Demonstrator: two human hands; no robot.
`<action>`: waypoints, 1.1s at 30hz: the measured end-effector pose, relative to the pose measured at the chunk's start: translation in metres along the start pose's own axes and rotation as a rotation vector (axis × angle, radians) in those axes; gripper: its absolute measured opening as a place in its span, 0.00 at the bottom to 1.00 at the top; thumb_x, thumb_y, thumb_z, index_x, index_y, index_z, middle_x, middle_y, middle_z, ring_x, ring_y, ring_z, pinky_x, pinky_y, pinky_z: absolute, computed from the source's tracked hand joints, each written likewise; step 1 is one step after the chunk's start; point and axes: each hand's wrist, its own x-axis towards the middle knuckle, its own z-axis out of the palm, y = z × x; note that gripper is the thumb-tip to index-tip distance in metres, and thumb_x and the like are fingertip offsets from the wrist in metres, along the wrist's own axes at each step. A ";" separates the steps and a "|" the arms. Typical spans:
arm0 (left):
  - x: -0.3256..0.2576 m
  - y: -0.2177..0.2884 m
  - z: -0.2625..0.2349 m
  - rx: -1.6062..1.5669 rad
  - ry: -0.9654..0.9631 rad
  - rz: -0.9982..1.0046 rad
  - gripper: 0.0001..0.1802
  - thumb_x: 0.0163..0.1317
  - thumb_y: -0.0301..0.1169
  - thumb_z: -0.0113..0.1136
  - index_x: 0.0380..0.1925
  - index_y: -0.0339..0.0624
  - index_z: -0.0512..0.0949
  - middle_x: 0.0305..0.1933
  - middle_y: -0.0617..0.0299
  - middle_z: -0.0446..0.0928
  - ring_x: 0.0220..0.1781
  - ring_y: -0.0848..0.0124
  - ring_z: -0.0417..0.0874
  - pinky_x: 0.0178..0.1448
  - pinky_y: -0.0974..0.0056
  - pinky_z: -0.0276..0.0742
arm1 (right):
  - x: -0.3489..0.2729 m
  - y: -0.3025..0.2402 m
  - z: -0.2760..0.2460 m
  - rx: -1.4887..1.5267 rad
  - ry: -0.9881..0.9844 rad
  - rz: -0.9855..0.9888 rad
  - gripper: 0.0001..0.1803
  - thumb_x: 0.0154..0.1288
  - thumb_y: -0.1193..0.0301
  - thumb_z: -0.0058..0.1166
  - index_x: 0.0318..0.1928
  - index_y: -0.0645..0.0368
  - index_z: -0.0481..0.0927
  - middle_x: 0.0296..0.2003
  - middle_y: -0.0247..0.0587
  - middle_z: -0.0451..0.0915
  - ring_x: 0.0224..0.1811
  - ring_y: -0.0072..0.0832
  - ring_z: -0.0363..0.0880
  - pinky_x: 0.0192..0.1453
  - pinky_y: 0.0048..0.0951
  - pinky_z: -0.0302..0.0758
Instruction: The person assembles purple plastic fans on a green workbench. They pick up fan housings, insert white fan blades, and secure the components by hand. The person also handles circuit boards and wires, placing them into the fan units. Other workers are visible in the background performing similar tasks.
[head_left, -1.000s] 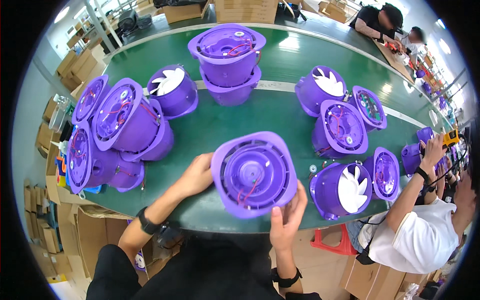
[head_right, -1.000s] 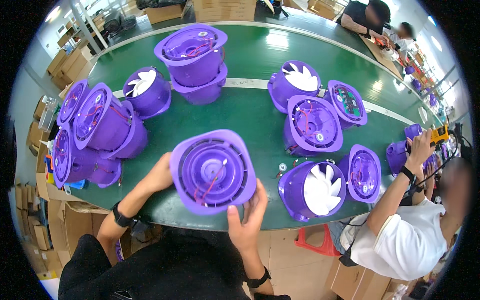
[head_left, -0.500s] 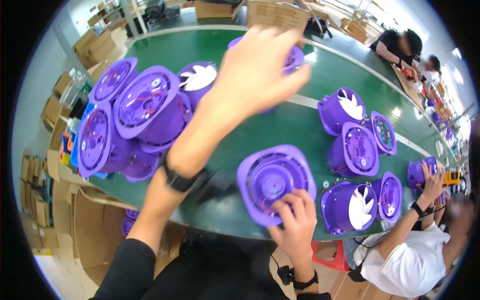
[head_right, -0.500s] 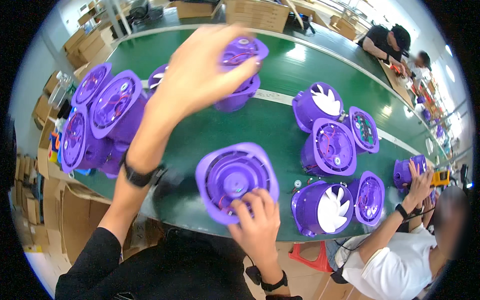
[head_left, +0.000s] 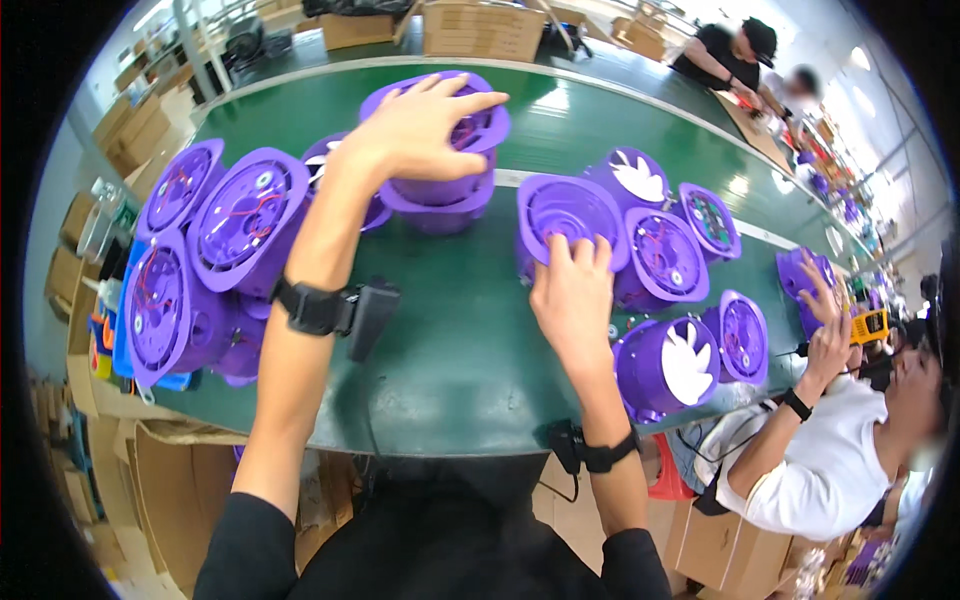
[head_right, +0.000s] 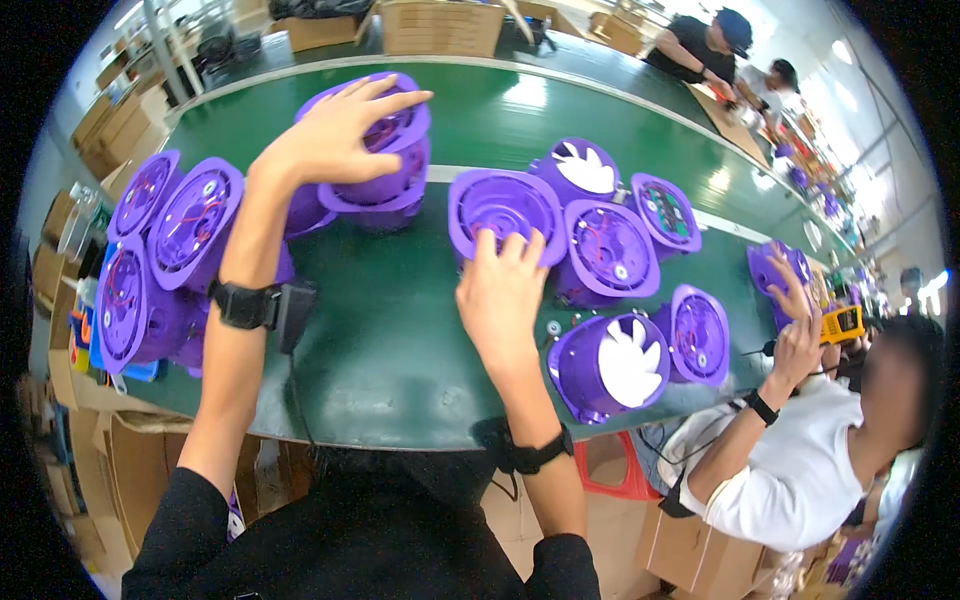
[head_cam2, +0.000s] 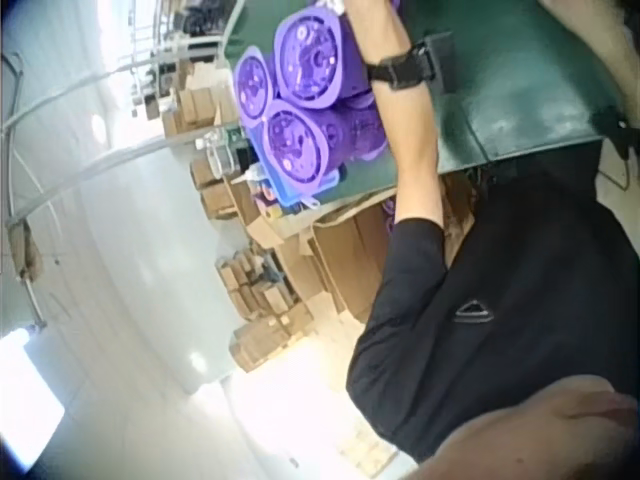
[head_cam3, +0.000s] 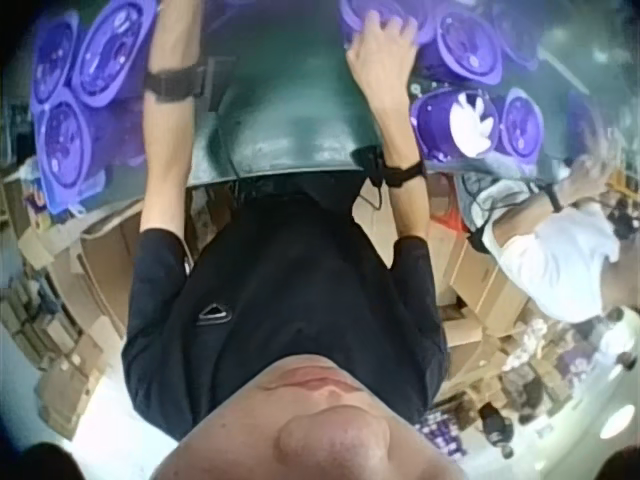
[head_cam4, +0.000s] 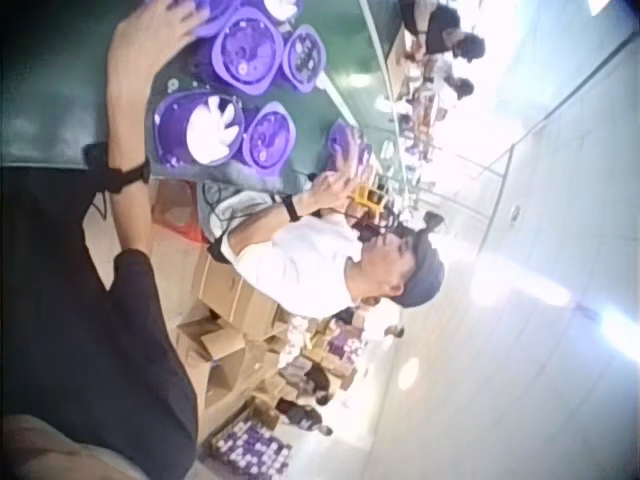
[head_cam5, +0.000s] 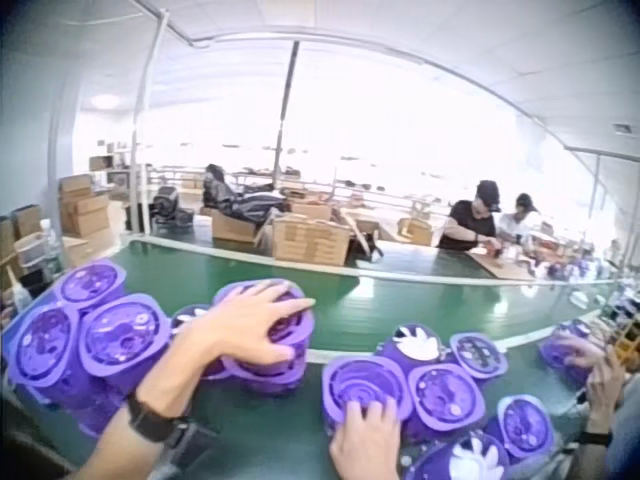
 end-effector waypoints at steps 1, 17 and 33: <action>-0.004 -0.001 -0.004 -0.019 -0.042 0.008 0.45 0.48 0.43 0.64 0.72 0.58 0.70 0.75 0.37 0.65 0.77 0.41 0.65 0.80 0.48 0.61 | 0.006 0.001 0.005 0.026 0.014 -0.017 0.18 0.64 0.68 0.59 0.53 0.60 0.78 0.48 0.60 0.76 0.65 0.63 0.68 0.57 0.65 0.74; -0.082 0.047 -0.021 0.022 0.200 -0.029 0.23 0.53 0.35 0.73 0.49 0.40 0.83 0.46 0.56 0.81 0.51 0.55 0.81 0.59 0.52 0.73 | 0.005 -0.033 -0.018 0.322 0.187 -0.109 0.18 0.61 0.73 0.59 0.52 0.62 0.79 0.50 0.52 0.76 0.57 0.50 0.75 0.58 0.49 0.75; -0.130 0.133 -0.024 -0.396 -0.069 0.454 0.15 0.51 0.37 0.69 0.40 0.52 0.85 0.41 0.64 0.78 0.44 0.64 0.80 0.65 0.46 0.73 | -0.170 0.029 -0.102 0.680 0.166 0.194 0.14 0.59 0.80 0.58 0.46 0.62 0.83 0.49 0.51 0.83 0.50 0.50 0.82 0.59 0.47 0.76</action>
